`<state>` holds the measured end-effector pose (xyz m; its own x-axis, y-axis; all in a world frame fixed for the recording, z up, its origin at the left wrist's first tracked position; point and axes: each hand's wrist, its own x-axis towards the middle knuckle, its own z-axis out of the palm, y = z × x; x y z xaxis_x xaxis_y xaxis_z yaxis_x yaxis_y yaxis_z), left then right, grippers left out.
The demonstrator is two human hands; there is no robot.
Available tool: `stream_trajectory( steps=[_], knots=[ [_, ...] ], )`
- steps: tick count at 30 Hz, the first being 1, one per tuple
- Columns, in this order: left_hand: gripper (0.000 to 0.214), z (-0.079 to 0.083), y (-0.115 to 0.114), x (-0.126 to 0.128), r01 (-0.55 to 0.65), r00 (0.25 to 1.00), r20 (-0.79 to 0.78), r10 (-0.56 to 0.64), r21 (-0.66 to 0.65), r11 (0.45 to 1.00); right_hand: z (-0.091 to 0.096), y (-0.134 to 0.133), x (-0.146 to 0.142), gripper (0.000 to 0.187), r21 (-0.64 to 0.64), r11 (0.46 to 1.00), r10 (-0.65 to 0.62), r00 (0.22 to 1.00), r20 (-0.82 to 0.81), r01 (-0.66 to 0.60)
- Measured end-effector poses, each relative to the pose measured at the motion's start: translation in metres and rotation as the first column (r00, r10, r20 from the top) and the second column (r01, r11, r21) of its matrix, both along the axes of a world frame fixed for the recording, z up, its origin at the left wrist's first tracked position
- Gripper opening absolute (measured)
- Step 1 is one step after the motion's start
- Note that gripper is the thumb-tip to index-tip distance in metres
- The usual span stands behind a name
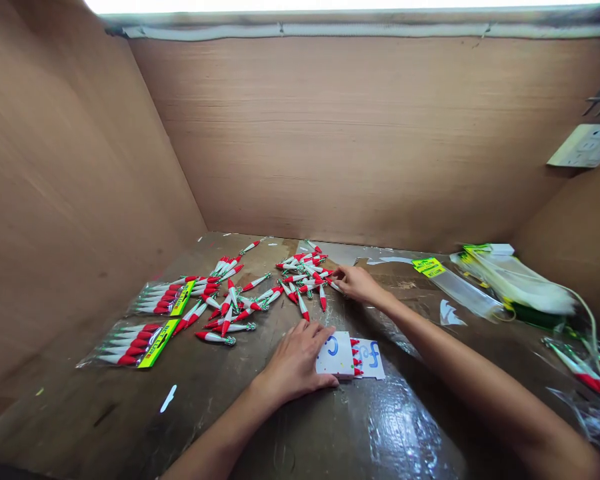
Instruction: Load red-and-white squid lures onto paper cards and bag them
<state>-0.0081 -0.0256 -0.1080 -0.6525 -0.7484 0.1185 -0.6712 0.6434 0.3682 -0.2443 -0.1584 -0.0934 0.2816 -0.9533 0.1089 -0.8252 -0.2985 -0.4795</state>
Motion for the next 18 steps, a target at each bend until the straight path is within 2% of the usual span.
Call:
stream_trajectory(
  steps=[4, 6, 8, 10, 12, 14, 15, 16, 18],
  knots=[
    [0.093, 0.002, 0.0, 0.0, -0.004, 1.0, -0.008, 0.004, 0.008, 1.0, -0.007, -0.026, 0.023, 0.032, 0.082, 0.996, -0.031, 0.998, -0.06, 0.036],
    [0.094, 0.003, 0.001, 0.0, 0.004, 1.0, -0.012, -0.004, 0.011, 1.0, -0.002, -0.028, 0.018, 0.038, 0.154, 0.987, -0.037, 0.997, -0.065, 0.046],
    [0.094, 0.003, 0.002, 0.0, 0.007, 1.0, -0.009, -0.007, 0.013, 1.0, 0.009, -0.023, 0.002, 0.041, 0.279, 0.96, -0.004, 0.999, -0.039, 0.015],
    [0.095, 0.002, 0.001, 0.001, 0.006, 1.0, -0.007, -0.006, 0.015, 1.0, 0.022, -0.012, -0.021, 0.041, 0.406, 0.912, 0.043, 0.998, 0.036, -0.054],
    [0.094, 0.0, 0.001, 0.001, 0.004, 1.0, -0.018, -0.003, 0.016, 1.0, 0.031, 0.006, -0.047, 0.04, 0.458, 0.877, 0.051, 0.976, 0.213, -0.146],
    [0.094, -0.001, 0.0, 0.001, 0.006, 0.999, -0.036, -0.005, 0.021, 1.0, 0.033, 0.031, -0.07, 0.034, 0.414, 0.877, 0.004, 0.866, 0.5, -0.243],
    [0.094, -0.001, 0.0, 0.001, 0.009, 0.999, -0.045, -0.008, 0.024, 1.0, 0.031, 0.044, -0.08, 0.033, 0.381, 0.891, -0.022, 0.816, 0.578, -0.246],
    [0.093, -0.001, 0.0, 0.001, 0.013, 0.999, -0.052, -0.012, 0.029, 0.999, 0.027, 0.058, -0.088, 0.034, 0.371, 0.901, -0.046, 0.799, 0.6, -0.226],
    [0.091, 0.0, -0.001, 0.001, 0.021, 0.998, -0.062, -0.018, 0.04, 0.999, 0.016, 0.084, -0.099, 0.038, 0.378, 0.913, -0.096, 0.82, 0.564, -0.153]
  ],
)
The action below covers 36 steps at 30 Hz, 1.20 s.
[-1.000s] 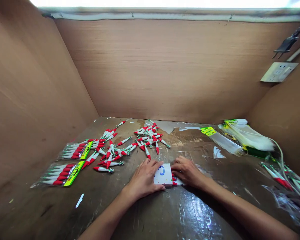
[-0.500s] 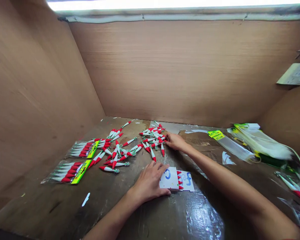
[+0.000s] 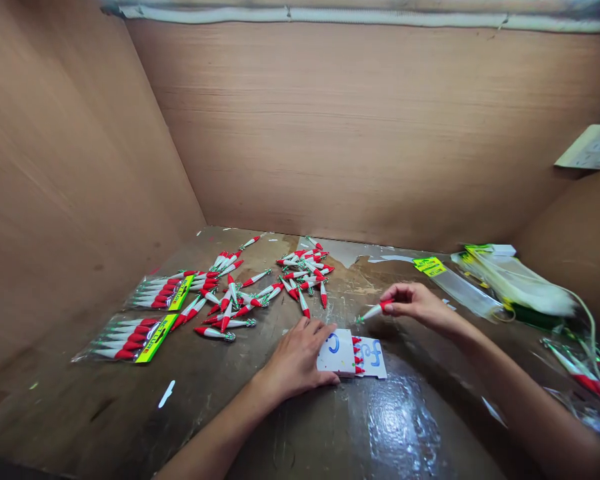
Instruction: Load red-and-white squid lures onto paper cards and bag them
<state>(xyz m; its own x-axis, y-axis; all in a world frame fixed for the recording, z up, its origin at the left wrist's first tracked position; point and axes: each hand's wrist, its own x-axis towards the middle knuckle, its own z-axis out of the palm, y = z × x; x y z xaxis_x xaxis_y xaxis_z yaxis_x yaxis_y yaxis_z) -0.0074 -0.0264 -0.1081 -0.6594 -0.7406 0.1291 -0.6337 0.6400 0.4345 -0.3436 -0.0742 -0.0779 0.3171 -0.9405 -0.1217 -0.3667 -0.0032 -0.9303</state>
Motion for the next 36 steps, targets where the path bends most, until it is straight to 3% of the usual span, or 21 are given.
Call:
stream_trajectory(
  steps=[6, 13, 18, 20, 23, 25, 28, 33, 36],
  knots=[
    [0.094, 0.002, -0.003, -0.005, 0.033, 0.998, -0.049, -0.035, -0.045, 0.998, -0.032, 0.045, -0.001, 0.042, -0.014, 0.985, -0.172, 0.985, 0.018, 0.173],
    [0.094, -0.002, -0.008, -0.009, -0.008, 0.996, -0.085, 0.002, -0.066, 0.998, -0.031, 0.05, 0.002, 0.036, -0.083, 0.981, -0.171, 0.984, 0.046, 0.174],
    [0.094, -0.005, -0.007, -0.01, 0.011, 0.996, -0.089, -0.017, -0.061, 0.998, -0.035, 0.052, 0.021, 0.033, -0.14, 0.977, -0.157, 0.987, 0.019, 0.158],
    [0.093, -0.006, -0.006, -0.011, 0.029, 0.995, -0.094, -0.035, -0.06, 0.998, -0.038, 0.052, 0.033, 0.029, -0.295, 0.95, -0.149, 0.979, -0.141, 0.103],
    [0.092, -0.007, -0.003, -0.012, 0.04, 0.994, -0.103, -0.047, -0.061, 0.997, -0.044, 0.048, 0.048, 0.02, -0.493, 0.865, -0.104, 0.927, -0.36, -0.095],
    [0.091, -0.006, -0.001, -0.013, 0.042, 0.994, -0.103, -0.048, -0.063, 0.997, -0.047, 0.045, 0.053, 0.015, -0.509, 0.839, -0.032, 0.918, -0.395, -0.189],
    [0.09, -0.005, 0.001, -0.013, 0.043, 0.995, -0.083, -0.048, -0.063, 0.997, -0.051, 0.041, 0.052, 0.015, -0.482, 0.846, 0.045, 0.931, -0.361, -0.228],
    [0.088, -0.004, 0.001, -0.013, 0.041, 0.997, -0.057, -0.045, -0.066, 0.997, -0.053, 0.039, 0.044, 0.015, -0.461, 0.869, 0.005, 0.936, -0.351, -0.177],
    [0.086, -0.003, 0.001, -0.013, 0.057, 0.997, -0.042, -0.059, -0.064, 0.996, -0.054, 0.042, 0.049, 0.016, -0.476, 0.853, 0.024, 0.929, -0.37, -0.212]
  ],
)
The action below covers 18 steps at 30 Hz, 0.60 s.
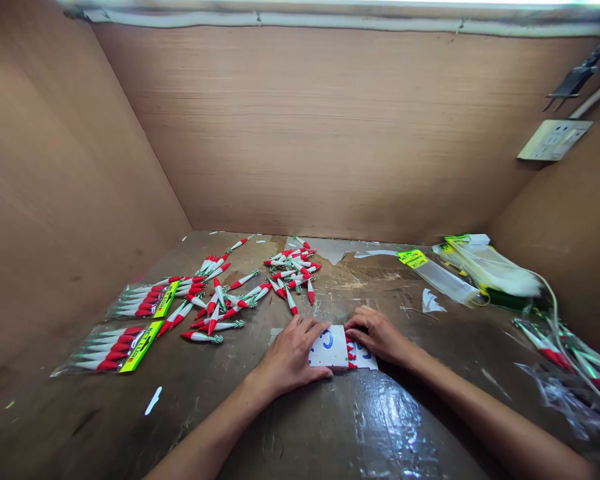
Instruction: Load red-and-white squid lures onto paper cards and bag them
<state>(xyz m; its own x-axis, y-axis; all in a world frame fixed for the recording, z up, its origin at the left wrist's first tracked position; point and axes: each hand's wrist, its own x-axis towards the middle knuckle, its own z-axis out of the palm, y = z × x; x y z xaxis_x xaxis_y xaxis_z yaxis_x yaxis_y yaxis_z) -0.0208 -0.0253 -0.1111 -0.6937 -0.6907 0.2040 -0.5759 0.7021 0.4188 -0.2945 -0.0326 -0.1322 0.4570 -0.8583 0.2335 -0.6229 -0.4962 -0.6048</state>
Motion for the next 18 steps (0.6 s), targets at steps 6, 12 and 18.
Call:
stream_trajectory(
  steps=[6, 12, 18],
  knots=[
    [0.085, 0.0, 0.002, 0.0, -0.009, 0.999, 0.049, 0.01, -0.02, 1.0, 0.004, -0.003, -0.003, 0.026, -0.054, 0.998, -0.023, 0.995, -0.097, 0.017],
    [0.083, 0.004, 0.004, -0.001, -0.007, 0.997, 0.075, 0.01, -0.037, 0.999, 0.023, -0.045, -0.127, 0.036, -0.231, 0.753, -0.641, 0.607, -0.47, 0.617],
    [0.093, 0.004, 0.003, 0.001, 0.003, 0.997, 0.081, -0.003, -0.001, 1.0, 0.019, -0.051, -0.212, 0.028, -0.144, 0.565, -0.72, 0.399, -0.568, 0.813]
  ],
)
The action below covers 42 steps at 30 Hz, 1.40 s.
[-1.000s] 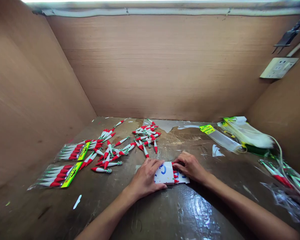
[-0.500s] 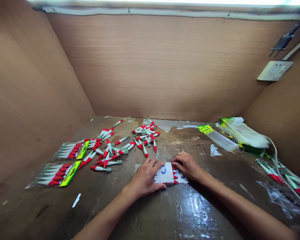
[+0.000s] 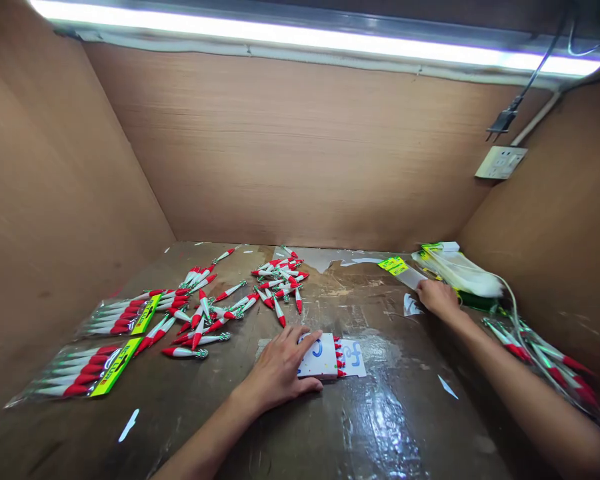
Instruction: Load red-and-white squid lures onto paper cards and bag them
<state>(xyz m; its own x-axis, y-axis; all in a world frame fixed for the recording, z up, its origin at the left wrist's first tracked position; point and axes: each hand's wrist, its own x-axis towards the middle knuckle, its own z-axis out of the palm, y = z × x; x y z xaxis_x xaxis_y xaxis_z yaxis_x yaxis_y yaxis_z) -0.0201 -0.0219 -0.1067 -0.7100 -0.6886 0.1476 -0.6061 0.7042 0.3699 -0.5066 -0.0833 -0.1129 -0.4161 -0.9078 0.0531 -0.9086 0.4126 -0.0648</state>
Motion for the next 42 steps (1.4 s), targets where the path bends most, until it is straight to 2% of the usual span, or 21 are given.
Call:
stream_trajectory(
  steps=[4, 6, 8, 9, 11, 13, 14, 15, 16, 17, 19, 20, 22, 24, 26, 28, 31, 36, 39, 40, 42],
  knots=[
    [0.107, 0.002, -0.004, 0.005, 0.023, 0.998, -0.059, -0.021, 0.026, 0.999, 0.006, 0.003, -0.004, 0.03, -0.045, 0.999, -0.003, 0.998, 0.065, 0.006],
    [0.108, 0.01, -0.003, 0.003, 0.021, 0.992, -0.124, -0.023, -0.019, 1.0, 0.016, 0.011, 0.012, 0.034, -0.12, 0.993, 0.021, 0.998, 0.059, -0.014],
    [0.104, 0.026, 0.002, -0.004, 0.015, 0.981, -0.194, -0.033, -0.095, 0.995, 0.033, 0.029, 0.044, 0.034, -0.182, 0.973, 0.16, 0.983, 0.087, -0.142],
    [0.101, 0.035, 0.006, -0.01, 0.017, 0.975, -0.218, -0.048, -0.142, 0.99, 0.044, 0.042, 0.066, 0.031, -0.21, 0.917, 0.375, 0.913, 0.161, -0.34],
    [0.097, 0.055, 0.012, -0.022, 0.057, 0.967, -0.23, -0.113, -0.237, 0.97, 0.069, 0.071, 0.114, 0.029, -0.232, 0.712, 0.692, 0.602, 0.399, -0.663],
    [0.101, 0.07, 0.016, -0.033, 0.108, 0.959, -0.222, -0.174, -0.279, 0.954, 0.092, 0.095, 0.158, 0.028, -0.231, 0.514, 0.735, 0.286, 0.615, -0.826],
    [0.103, 0.074, 0.017, -0.037, 0.151, 0.953, -0.219, -0.211, -0.264, 0.953, 0.1, 0.104, 0.175, 0.027, -0.254, 0.466, 0.707, 0.183, 0.683, -0.848],
    [0.1, 0.075, 0.016, -0.039, 0.197, 0.941, -0.232, -0.245, -0.214, 0.957, 0.104, 0.108, 0.188, 0.026, -0.273, 0.446, 0.654, 0.102, 0.749, -0.852],
    [0.09, 0.074, 0.014, -0.039, 0.232, 0.927, -0.272, -0.259, -0.131, 0.964, 0.105, 0.109, 0.197, 0.025, -0.309, 0.481, 0.604, 0.055, 0.795, -0.821],
    [0.071, 0.071, 0.011, -0.038, 0.248, 0.915, -0.325, -0.24, -0.019, 0.969, 0.102, 0.107, 0.202, 0.025, -0.341, 0.55, 0.575, 0.049, 0.817, -0.762],
    [0.032, 0.061, 0.005, -0.03, 0.205, 0.903, -0.42, -0.087, 0.245, 0.948, 0.09, 0.098, 0.206, 0.031, -0.407, 0.707, 0.575, 0.135, 0.807, -0.578],
    [0.033, 0.056, 0.001, -0.024, 0.162, 0.901, -0.434, 0.011, 0.36, 0.919, 0.081, 0.092, 0.206, 0.034, -0.449, 0.757, 0.594, 0.213, 0.776, -0.475],
    [0.047, 0.048, -0.008, -0.009, 0.102, 0.89, -0.429, 0.154, 0.517, 0.85, 0.063, 0.084, 0.208, 0.035, -0.528, 0.785, 0.62, 0.396, 0.678, -0.325],
    [0.056, 0.044, -0.018, 0.01, 0.074, 0.875, -0.429, 0.222, 0.573, 0.816, 0.048, 0.083, 0.214, 0.033, -0.557, 0.763, 0.637, 0.529, 0.561, -0.328],
    [0.061, 0.044, -0.028, 0.03, 0.056, 0.847, -0.462, 0.263, 0.57, 0.82, 0.034, 0.088, 0.227, 0.033, -0.506, 0.71, 0.7, 0.567, 0.435, -0.489],
    [0.064, 0.042, -0.038, 0.045, -0.017, 0.818, -0.479, 0.32, 0.535, 0.845, 0.024, 0.095, 0.243, 0.045, -0.396, 0.603, 0.796, 0.49, 0.354, -0.693],
    [0.064, 0.035, -0.044, 0.057, -0.139, 0.792, -0.474, 0.386, 0.475, 0.869, 0.015, 0.1, 0.268, 0.088, -0.232, 0.461, 0.867, 0.379, 0.323, -0.857],
    [0.036, 0.025, -0.032, 0.053, -0.243, 0.846, -0.428, 0.318, 0.222, 0.944, 0.021, 0.093, 0.278, 0.099, -0.158, 0.394, 0.881, 0.323, 0.346, -0.906],
    [0.014, 0.025, -0.025, 0.047, -0.218, 0.877, -0.387, 0.283, 0.203, 0.954, 0.031, 0.099, 0.256, 0.102, -0.078, 0.296, 0.884, 0.242, 0.401, -0.952],
    [0.011, 0.026, -0.023, 0.045, -0.194, 0.887, -0.38, 0.261, 0.206, 0.959, 0.033, 0.104, 0.246, 0.1, -0.051, 0.281, 0.876, 0.235, 0.421, -0.958],
    [0.009, 0.026, -0.022, 0.042, -0.156, 0.895, -0.386, 0.224, 0.2, 0.967, 0.034, 0.118, 0.225, 0.093, -0.018, 0.306, 0.851, 0.265, 0.453, -0.952]
  ],
)
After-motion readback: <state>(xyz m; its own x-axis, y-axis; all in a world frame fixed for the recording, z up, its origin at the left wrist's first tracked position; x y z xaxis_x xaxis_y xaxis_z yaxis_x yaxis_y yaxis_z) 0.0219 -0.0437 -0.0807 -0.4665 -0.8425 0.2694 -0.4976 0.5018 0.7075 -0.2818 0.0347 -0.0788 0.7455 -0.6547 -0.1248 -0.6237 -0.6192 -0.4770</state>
